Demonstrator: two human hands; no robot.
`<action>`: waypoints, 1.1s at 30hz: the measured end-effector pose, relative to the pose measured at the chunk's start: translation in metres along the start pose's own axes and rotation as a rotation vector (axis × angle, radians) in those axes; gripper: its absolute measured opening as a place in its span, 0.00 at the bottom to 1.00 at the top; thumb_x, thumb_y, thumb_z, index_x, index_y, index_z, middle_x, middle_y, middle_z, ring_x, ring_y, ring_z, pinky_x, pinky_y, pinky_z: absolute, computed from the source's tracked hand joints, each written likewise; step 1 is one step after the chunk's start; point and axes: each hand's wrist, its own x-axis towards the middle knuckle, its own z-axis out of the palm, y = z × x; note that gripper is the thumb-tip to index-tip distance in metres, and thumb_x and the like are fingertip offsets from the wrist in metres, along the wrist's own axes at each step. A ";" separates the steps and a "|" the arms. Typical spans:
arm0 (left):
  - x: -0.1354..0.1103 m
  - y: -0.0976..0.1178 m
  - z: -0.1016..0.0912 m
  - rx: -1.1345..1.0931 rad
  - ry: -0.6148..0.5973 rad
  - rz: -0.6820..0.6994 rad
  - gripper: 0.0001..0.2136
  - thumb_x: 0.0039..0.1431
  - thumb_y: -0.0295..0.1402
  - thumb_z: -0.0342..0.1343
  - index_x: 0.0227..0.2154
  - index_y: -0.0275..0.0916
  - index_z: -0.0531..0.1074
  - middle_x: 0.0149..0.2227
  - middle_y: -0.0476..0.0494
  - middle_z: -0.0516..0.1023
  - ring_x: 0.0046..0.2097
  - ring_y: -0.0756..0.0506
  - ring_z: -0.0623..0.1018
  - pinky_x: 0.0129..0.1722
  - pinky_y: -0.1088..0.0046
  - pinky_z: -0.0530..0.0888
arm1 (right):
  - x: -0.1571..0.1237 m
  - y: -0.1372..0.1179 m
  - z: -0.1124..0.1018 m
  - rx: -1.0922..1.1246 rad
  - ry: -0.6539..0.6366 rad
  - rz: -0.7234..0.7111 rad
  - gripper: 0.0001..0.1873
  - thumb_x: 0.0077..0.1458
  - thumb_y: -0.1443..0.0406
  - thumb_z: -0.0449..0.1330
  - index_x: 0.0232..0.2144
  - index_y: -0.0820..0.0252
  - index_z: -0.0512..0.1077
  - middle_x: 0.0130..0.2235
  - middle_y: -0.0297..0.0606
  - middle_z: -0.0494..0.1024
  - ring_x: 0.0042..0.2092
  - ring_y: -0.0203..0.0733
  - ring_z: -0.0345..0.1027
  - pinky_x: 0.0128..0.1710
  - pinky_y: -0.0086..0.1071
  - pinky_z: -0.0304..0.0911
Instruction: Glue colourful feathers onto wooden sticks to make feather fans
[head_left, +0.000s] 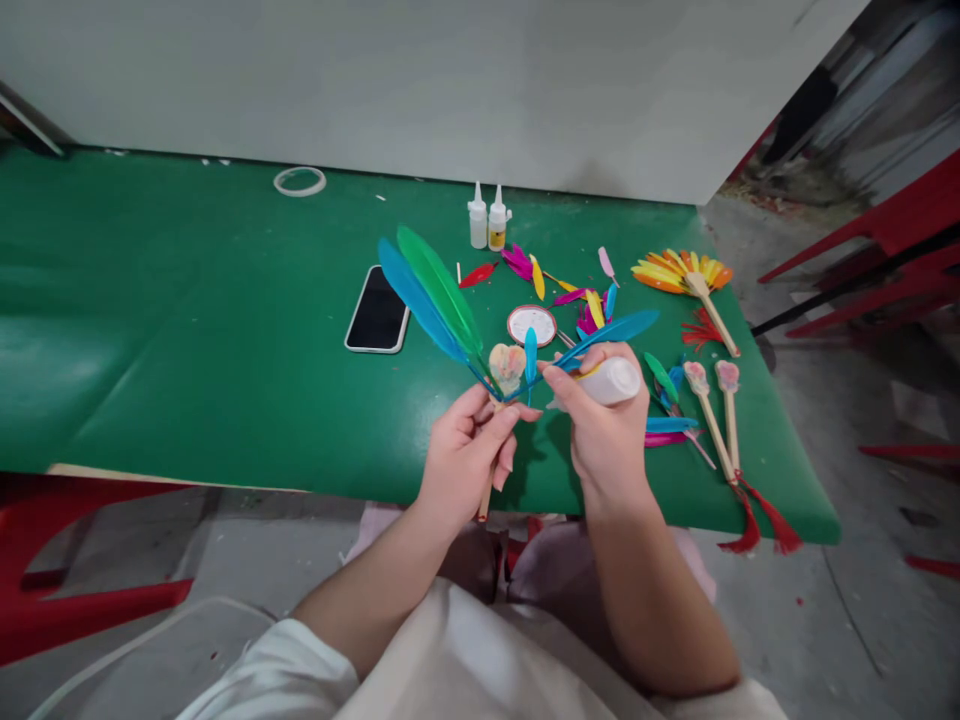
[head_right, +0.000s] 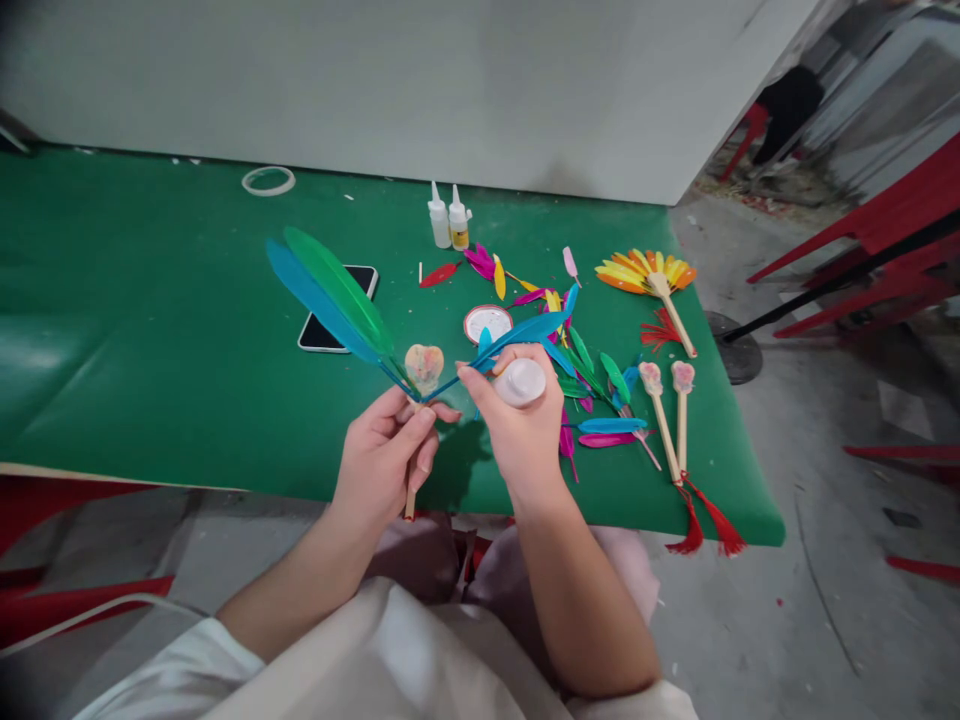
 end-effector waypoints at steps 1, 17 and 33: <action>0.000 0.000 0.000 -0.001 0.001 0.005 0.09 0.54 0.36 0.57 0.34 0.36 0.71 0.30 0.48 0.76 0.15 0.60 0.62 0.09 0.88 0.59 | 0.000 0.001 0.000 0.007 0.001 -0.002 0.15 0.44 0.64 0.64 0.26 0.55 0.58 0.27 0.27 0.60 0.28 0.33 0.61 0.35 0.33 0.65; 0.002 -0.004 -0.001 0.072 0.064 0.045 0.10 0.55 0.38 0.54 0.26 0.36 0.69 0.16 0.54 0.66 0.14 0.58 0.62 0.11 0.85 0.60 | -0.003 -0.001 0.002 -0.027 -0.023 -0.017 0.15 0.45 0.65 0.63 0.26 0.56 0.58 0.26 0.27 0.58 0.27 0.31 0.56 0.31 0.28 0.61; 0.003 -0.005 -0.003 0.054 0.029 0.009 0.08 0.53 0.36 0.57 0.31 0.37 0.70 0.30 0.49 0.75 0.17 0.59 0.63 0.10 0.86 0.61 | 0.003 0.002 -0.003 -0.103 -0.059 0.039 0.15 0.43 0.60 0.64 0.26 0.56 0.59 0.25 0.27 0.60 0.27 0.33 0.61 0.28 0.29 0.59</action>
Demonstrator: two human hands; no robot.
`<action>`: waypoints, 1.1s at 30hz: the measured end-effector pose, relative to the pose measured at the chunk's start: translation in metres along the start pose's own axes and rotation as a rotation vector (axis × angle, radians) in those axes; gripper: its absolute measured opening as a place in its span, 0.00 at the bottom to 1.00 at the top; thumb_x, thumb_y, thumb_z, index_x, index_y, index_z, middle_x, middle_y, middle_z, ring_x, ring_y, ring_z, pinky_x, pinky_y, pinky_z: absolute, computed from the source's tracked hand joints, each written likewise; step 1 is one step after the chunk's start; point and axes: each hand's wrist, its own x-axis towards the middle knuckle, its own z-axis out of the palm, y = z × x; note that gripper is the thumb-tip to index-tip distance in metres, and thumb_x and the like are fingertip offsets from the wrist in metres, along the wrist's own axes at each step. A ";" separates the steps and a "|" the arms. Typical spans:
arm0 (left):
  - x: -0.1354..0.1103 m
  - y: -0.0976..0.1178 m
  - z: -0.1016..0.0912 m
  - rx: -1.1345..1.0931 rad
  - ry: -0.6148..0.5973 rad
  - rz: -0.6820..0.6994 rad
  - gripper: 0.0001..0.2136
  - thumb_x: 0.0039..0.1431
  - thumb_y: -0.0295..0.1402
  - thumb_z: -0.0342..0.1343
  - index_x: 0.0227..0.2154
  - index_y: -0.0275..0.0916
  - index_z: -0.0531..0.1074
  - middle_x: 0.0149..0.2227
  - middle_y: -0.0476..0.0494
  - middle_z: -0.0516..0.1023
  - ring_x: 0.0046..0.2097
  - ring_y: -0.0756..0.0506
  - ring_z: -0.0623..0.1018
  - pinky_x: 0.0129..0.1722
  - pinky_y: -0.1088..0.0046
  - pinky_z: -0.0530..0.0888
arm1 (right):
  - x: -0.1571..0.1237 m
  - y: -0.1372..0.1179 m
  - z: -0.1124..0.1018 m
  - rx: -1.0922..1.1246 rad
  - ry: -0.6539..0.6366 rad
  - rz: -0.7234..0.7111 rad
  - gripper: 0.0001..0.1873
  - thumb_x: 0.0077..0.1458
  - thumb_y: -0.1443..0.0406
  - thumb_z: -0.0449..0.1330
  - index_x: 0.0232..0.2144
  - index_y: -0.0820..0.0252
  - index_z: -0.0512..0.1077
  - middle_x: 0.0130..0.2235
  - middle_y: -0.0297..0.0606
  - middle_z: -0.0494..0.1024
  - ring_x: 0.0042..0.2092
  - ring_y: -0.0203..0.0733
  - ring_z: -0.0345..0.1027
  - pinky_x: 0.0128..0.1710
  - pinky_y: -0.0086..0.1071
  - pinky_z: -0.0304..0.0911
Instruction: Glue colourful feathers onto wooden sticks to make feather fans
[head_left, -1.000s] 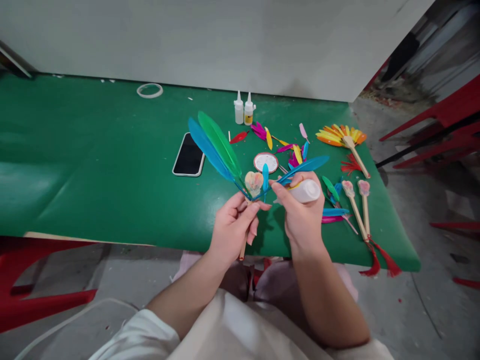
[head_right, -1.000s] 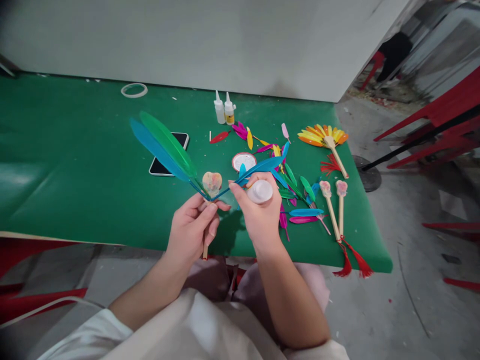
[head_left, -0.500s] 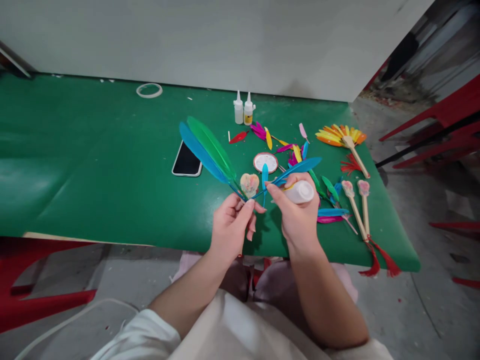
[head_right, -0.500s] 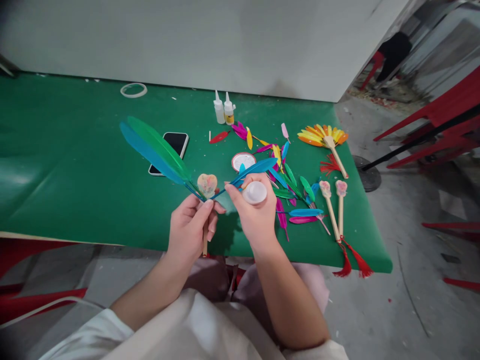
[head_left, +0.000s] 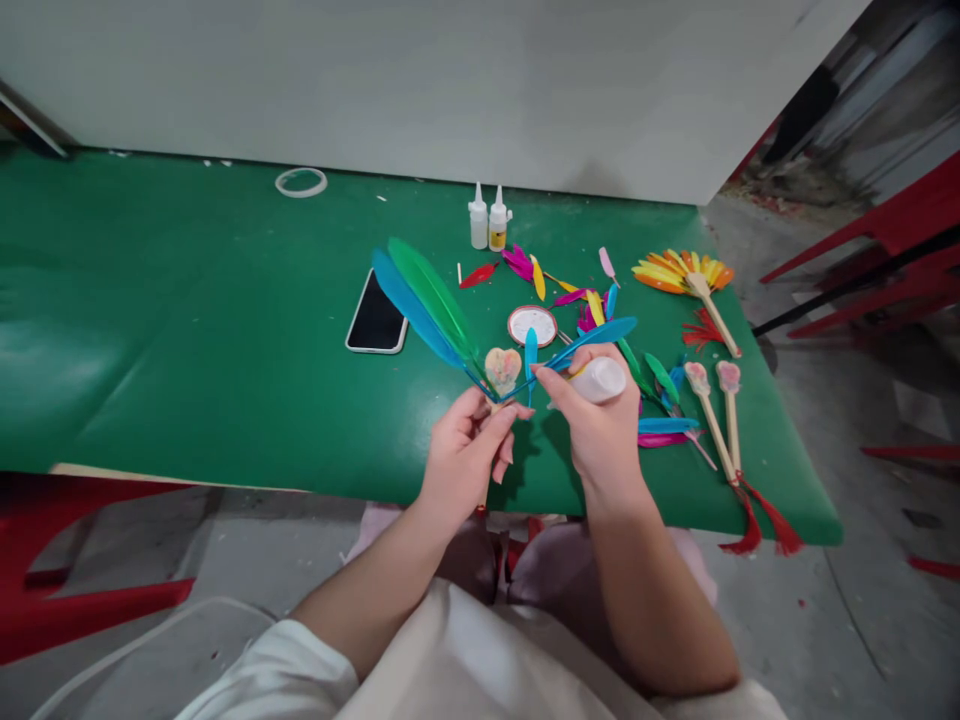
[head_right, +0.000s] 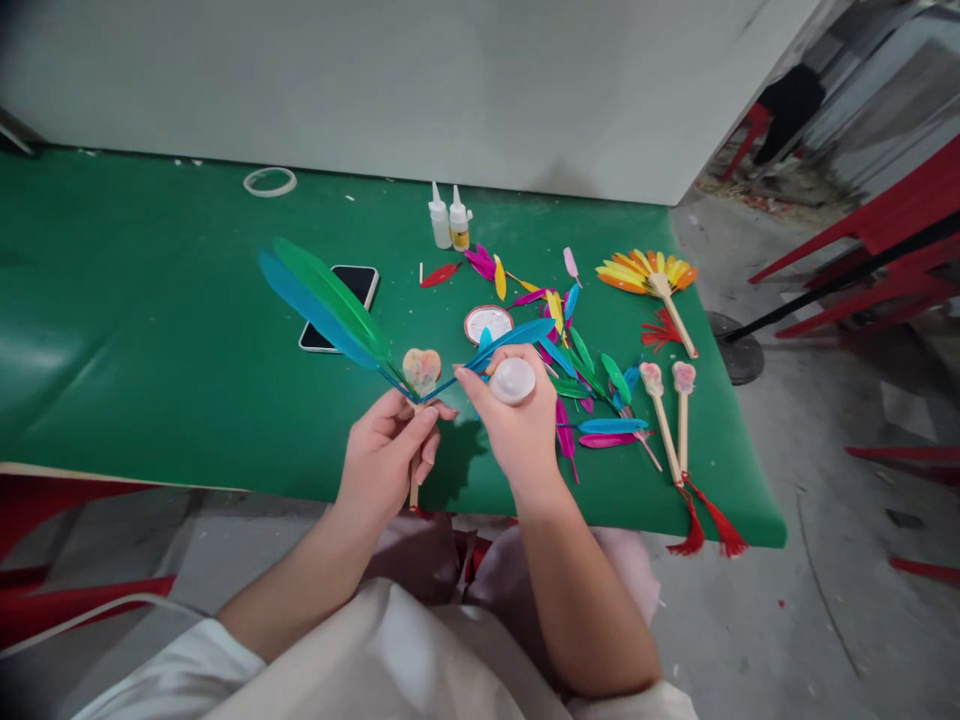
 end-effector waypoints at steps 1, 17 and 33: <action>0.000 0.000 0.000 -0.002 0.008 -0.004 0.08 0.52 0.37 0.57 0.31 0.37 0.70 0.31 0.49 0.75 0.17 0.58 0.63 0.10 0.86 0.61 | 0.000 0.000 0.000 -0.003 0.000 -0.004 0.16 0.43 0.60 0.64 0.26 0.56 0.59 0.26 0.27 0.60 0.28 0.34 0.62 0.28 0.29 0.59; 0.015 0.000 -0.014 -0.036 0.208 0.107 0.12 0.52 0.39 0.58 0.24 0.34 0.69 0.18 0.51 0.71 0.14 0.59 0.58 0.11 0.82 0.53 | 0.011 0.000 -0.020 -0.264 -0.164 -0.011 0.13 0.46 0.58 0.62 0.28 0.55 0.61 0.28 0.31 0.73 0.31 0.39 0.68 0.33 0.34 0.60; 0.095 0.039 -0.037 -0.067 -0.030 0.271 0.10 0.53 0.39 0.57 0.30 0.38 0.64 0.28 0.49 0.77 0.18 0.57 0.68 0.14 0.84 0.63 | 0.041 0.038 0.018 -1.136 -0.406 0.077 0.14 0.48 0.66 0.58 0.40 0.58 0.66 0.34 0.42 0.76 0.36 0.47 0.70 0.32 0.33 0.57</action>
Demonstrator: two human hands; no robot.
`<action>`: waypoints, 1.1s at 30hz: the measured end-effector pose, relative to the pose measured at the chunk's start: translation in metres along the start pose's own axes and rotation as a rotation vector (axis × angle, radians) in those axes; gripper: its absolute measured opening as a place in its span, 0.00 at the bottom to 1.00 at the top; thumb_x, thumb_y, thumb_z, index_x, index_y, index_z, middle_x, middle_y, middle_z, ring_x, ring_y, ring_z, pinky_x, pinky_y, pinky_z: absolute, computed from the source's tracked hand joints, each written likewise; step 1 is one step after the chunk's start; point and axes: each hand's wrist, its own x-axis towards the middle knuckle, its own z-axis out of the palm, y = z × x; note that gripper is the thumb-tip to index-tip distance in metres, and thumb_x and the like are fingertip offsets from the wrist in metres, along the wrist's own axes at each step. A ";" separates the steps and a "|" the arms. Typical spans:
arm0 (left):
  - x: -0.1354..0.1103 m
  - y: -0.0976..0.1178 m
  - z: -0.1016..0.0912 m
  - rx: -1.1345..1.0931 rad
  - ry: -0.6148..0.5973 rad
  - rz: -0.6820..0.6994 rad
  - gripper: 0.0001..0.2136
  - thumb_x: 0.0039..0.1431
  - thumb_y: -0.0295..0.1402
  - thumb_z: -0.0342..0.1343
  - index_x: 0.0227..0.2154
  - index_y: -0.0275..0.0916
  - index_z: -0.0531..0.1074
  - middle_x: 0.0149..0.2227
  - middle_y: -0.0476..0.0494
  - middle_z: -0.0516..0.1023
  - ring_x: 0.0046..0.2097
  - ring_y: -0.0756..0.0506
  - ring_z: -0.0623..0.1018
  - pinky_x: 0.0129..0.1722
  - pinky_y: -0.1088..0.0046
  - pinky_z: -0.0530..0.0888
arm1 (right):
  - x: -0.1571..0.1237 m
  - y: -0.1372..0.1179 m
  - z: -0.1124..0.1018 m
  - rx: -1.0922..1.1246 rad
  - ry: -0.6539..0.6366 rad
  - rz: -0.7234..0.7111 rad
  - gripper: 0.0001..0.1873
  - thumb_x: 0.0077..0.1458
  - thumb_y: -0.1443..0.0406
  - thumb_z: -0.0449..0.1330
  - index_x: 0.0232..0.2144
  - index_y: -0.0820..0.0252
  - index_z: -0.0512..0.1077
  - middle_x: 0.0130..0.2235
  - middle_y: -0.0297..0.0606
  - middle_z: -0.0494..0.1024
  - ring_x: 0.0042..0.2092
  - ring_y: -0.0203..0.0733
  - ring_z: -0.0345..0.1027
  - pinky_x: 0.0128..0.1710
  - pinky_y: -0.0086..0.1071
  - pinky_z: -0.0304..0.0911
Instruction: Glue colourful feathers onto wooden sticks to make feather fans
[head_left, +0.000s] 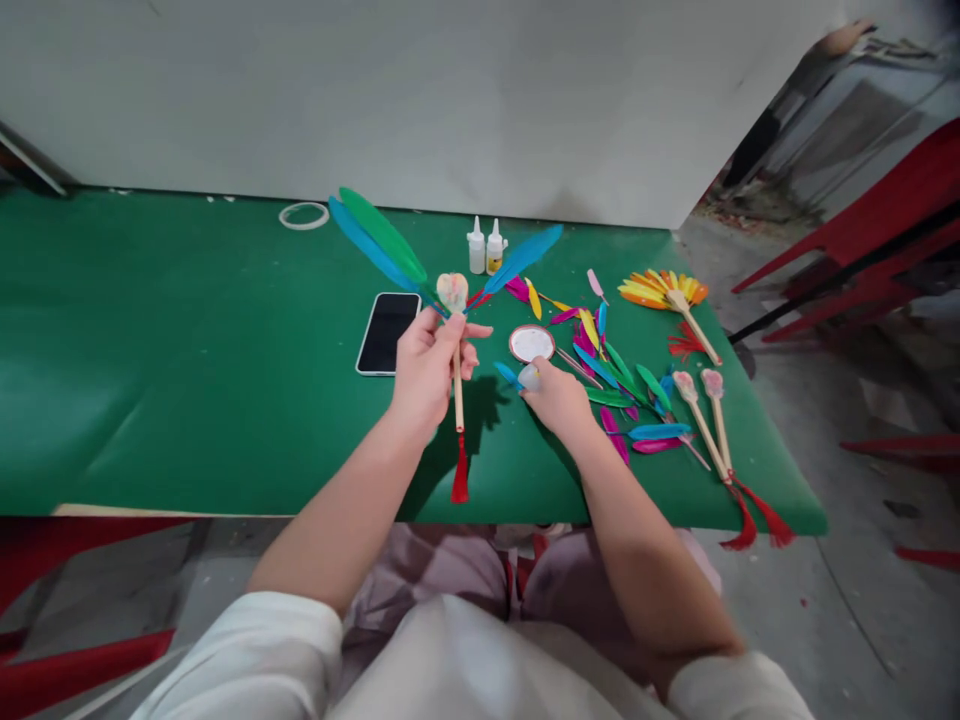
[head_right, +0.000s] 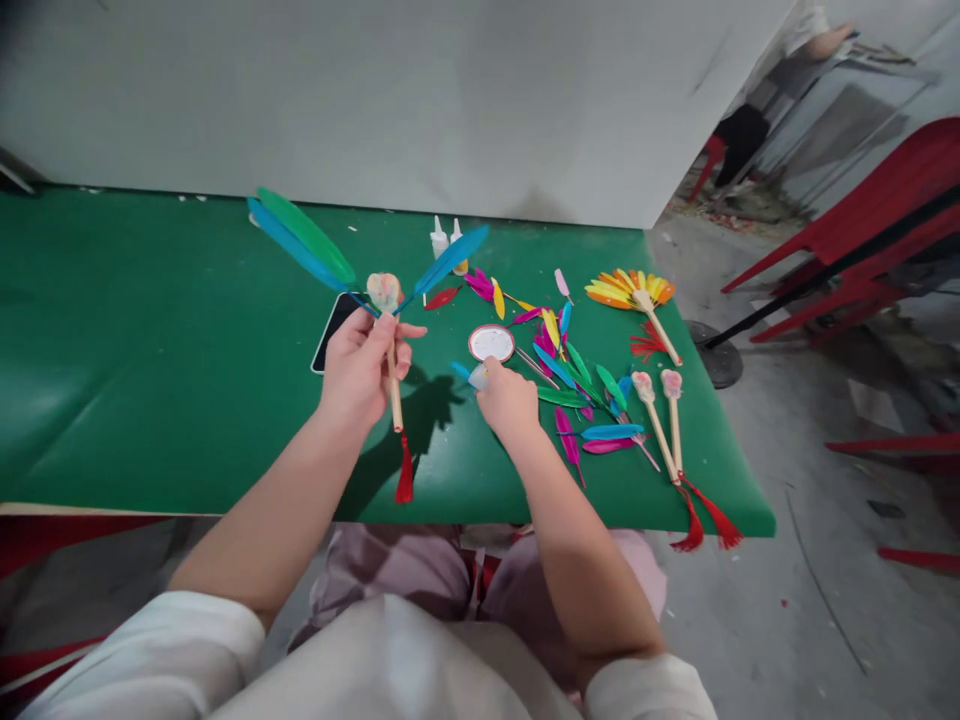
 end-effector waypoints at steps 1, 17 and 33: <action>0.002 -0.001 0.001 0.002 -0.029 0.006 0.10 0.54 0.38 0.56 0.31 0.38 0.64 0.29 0.48 0.77 0.19 0.57 0.69 0.15 0.84 0.64 | -0.002 0.004 -0.005 0.107 0.006 -0.001 0.13 0.46 0.66 0.60 0.37 0.58 0.67 0.32 0.40 0.76 0.34 0.46 0.69 0.31 0.33 0.57; -0.036 -0.030 0.017 0.150 -0.382 -0.246 0.13 0.56 0.38 0.52 0.39 0.36 0.62 0.37 0.42 0.75 0.27 0.51 0.75 0.19 0.78 0.72 | -0.031 0.007 -0.035 1.484 0.728 0.064 0.15 0.36 0.68 0.68 0.27 0.59 0.66 0.25 0.27 0.69 0.26 0.31 0.65 0.28 0.28 0.66; -0.039 -0.027 0.016 0.141 -0.426 -0.265 0.12 0.58 0.38 0.51 0.40 0.35 0.62 0.36 0.42 0.76 0.28 0.52 0.75 0.21 0.79 0.73 | -0.027 0.002 -0.022 1.426 0.884 0.063 0.17 0.36 0.68 0.68 0.25 0.59 0.61 0.24 0.23 0.64 0.25 0.28 0.58 0.28 0.26 0.58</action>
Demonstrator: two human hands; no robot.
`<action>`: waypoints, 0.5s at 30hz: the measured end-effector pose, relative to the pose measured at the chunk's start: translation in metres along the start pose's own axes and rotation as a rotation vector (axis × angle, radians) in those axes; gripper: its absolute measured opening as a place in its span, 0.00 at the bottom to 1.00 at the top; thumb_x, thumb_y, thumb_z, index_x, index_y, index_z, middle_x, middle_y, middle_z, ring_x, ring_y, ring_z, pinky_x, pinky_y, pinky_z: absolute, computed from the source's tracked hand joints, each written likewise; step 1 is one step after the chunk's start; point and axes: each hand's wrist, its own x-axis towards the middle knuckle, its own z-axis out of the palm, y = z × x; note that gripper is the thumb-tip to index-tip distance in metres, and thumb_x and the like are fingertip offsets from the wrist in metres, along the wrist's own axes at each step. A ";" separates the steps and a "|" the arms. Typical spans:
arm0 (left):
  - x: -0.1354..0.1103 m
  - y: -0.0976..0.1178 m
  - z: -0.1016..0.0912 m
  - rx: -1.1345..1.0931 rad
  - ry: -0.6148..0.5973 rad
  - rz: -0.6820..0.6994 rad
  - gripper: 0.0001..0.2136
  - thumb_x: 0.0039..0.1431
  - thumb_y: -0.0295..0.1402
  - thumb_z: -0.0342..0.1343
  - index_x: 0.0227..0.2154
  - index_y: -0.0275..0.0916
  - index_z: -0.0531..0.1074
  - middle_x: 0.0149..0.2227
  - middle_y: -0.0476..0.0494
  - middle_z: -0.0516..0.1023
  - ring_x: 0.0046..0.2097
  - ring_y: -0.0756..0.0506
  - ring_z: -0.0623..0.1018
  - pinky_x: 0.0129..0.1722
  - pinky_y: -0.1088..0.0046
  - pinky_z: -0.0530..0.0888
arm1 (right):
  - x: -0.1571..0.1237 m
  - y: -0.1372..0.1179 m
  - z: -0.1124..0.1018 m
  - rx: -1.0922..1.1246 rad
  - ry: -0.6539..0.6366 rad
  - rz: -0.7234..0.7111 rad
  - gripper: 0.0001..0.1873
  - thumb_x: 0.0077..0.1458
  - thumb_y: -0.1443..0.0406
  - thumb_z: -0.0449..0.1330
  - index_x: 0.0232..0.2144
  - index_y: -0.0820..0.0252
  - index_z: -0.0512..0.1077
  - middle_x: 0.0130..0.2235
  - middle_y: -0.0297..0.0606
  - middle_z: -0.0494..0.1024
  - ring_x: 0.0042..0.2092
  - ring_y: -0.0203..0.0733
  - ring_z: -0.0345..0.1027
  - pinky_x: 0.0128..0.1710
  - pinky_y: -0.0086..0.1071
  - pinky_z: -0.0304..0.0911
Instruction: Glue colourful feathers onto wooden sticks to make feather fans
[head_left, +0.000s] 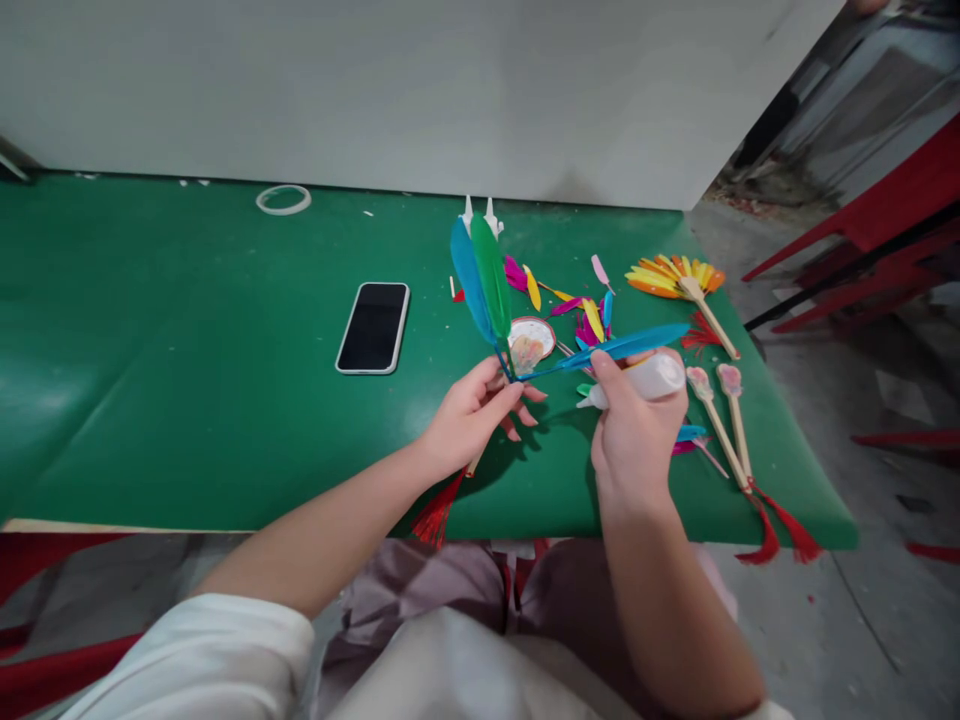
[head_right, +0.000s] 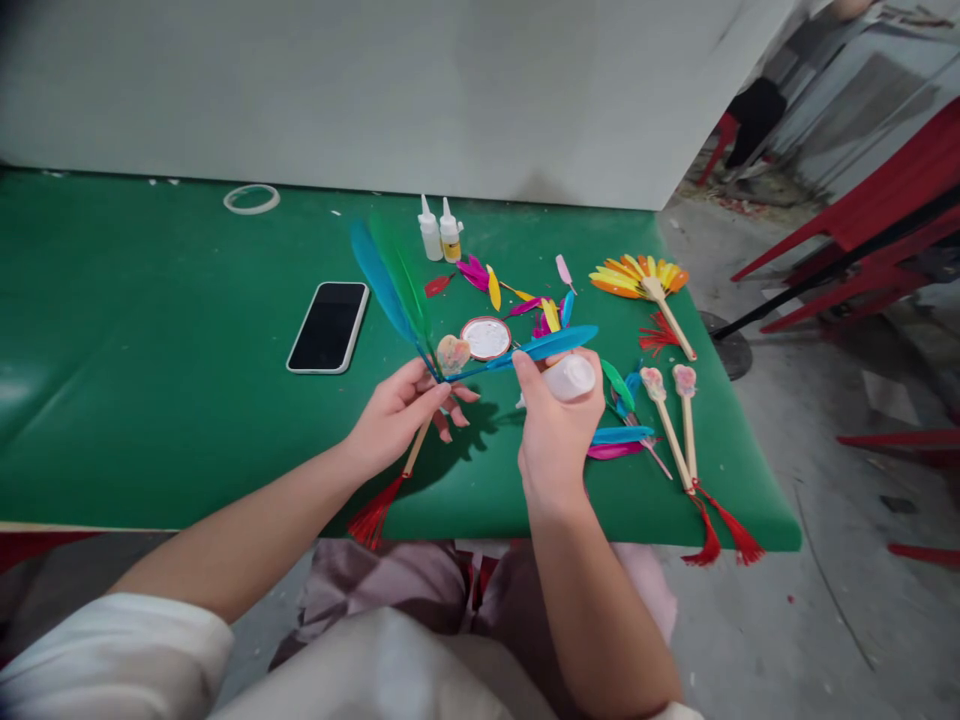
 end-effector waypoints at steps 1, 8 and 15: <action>0.000 0.000 0.000 0.000 0.003 0.001 0.12 0.58 0.38 0.52 0.40 0.35 0.62 0.36 0.42 0.76 0.28 0.52 0.75 0.21 0.79 0.73 | 0.000 0.000 0.000 -0.007 -0.001 -0.003 0.17 0.36 0.68 0.68 0.25 0.59 0.61 0.24 0.23 0.64 0.25 0.28 0.58 0.28 0.26 0.58; 0.001 -0.002 -0.001 0.031 0.056 -0.013 0.13 0.56 0.40 0.53 0.38 0.35 0.65 0.32 0.43 0.77 0.28 0.50 0.76 0.21 0.78 0.73 | -0.006 0.001 0.003 -0.122 -0.004 -0.050 0.16 0.39 0.66 0.66 0.26 0.57 0.60 0.26 0.25 0.64 0.27 0.30 0.60 0.31 0.28 0.61; 0.004 -0.002 -0.005 0.050 0.155 -0.011 0.14 0.54 0.41 0.55 0.35 0.34 0.67 0.27 0.45 0.77 0.26 0.50 0.76 0.20 0.78 0.72 | 0.013 -0.013 -0.010 -0.241 0.048 -0.212 0.13 0.43 0.65 0.64 0.27 0.56 0.60 0.32 0.32 0.70 0.39 0.38 0.69 0.40 0.35 0.65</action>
